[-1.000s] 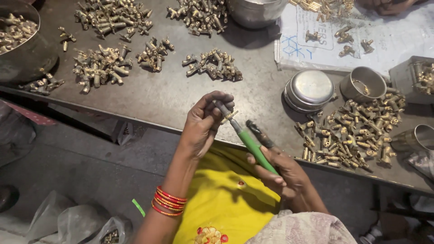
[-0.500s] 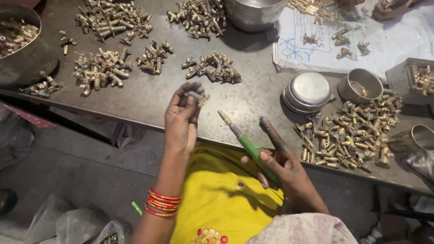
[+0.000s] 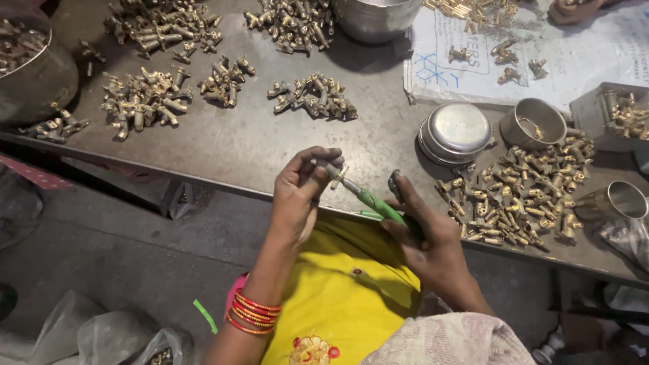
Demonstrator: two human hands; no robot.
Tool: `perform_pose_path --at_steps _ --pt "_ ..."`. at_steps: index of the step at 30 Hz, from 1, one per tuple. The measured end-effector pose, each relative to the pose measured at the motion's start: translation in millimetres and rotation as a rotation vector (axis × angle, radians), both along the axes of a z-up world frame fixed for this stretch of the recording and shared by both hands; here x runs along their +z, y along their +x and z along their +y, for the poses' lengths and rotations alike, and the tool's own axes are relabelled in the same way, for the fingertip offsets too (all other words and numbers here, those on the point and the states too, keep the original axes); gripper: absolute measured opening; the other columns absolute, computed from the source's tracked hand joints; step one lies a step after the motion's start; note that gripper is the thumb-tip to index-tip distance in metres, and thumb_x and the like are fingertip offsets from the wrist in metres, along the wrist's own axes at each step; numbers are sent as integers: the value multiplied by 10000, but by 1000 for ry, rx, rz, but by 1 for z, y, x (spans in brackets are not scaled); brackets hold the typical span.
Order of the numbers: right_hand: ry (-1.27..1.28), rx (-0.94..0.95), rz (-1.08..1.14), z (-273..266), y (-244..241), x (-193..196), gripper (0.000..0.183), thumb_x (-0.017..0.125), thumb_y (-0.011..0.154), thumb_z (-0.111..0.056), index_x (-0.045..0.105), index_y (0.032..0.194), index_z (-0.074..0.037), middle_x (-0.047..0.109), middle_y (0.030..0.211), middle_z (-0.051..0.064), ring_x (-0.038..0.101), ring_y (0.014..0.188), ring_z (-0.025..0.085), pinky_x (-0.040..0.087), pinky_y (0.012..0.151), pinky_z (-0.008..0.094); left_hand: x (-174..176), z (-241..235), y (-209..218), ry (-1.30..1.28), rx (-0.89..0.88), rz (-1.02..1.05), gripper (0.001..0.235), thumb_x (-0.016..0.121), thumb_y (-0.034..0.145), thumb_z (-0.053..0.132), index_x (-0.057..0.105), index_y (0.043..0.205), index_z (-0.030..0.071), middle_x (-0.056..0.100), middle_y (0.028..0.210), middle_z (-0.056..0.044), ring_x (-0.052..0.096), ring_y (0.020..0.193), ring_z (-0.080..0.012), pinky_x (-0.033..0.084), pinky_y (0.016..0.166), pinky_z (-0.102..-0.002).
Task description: Cleaning and finishing small brass metal faucet components using a hand scraping tool.
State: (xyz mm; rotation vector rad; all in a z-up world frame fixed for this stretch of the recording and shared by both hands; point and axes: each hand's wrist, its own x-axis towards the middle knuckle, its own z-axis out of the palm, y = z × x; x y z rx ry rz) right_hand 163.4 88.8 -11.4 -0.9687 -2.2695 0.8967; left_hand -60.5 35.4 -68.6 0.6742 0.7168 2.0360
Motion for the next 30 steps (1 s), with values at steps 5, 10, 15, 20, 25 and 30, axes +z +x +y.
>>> perform_pose_path --at_steps 5,10,15,20,25,30 --pt "-375 93 309 -4 -2 -10 843 716 873 -10 336 1614 -134 645 1380 127 698 1116 182 538 967 309 -9 -3 5 1 1 -108 263 660 1004 47 617 1259 5 698 1246 -141 686 1138 -214 543 1050 -349" --pt "-223 92 220 8 -1 -31 773 713 892 -35 390 1588 -127 703 1351 127 696 1133 185 531 985 310 -13 -8 1 -70 28 -61 296 661 1002 80 628 1286 4 705 1247 -132 685 1134 -188 532 1031 -316" --pt "-412 365 106 57 30 5 780 749 892 -71 400 1589 -111 575 1493 122 680 1124 195 566 934 337 -11 -2 -13 -315 19 361 327 627 1050 175 712 1330 29 733 1253 -73 616 1045 -133 478 960 -272" --pt "-547 -120 267 78 36 21 847 687 921 -142 275 1660 -190 773 1060 179 614 668 137 491 546 263 -14 58 -64 -455 283 813 361 672 952 155 694 1302 70 697 1303 -81 632 1122 -201 498 978 -343" --pt "-490 -219 542 63 30 9 870 627 951 -138 160 1684 -183 748 1077 137 570 573 88 448 419 214 -20 124 -110 -458 580 1326 355 762 831 75 723 1179 22 571 1406 -208 506 1294 -395 404 1098 -453" --pt "-501 -195 408 42 19 -5 841 600 933 -75 185 1650 -219 757 1103 147 605 594 101 473 478 227 -22 148 -122 -479 613 1455 251 790 741 29 742 985 1 564 1436 -188 465 1350 -382 381 1143 -430"
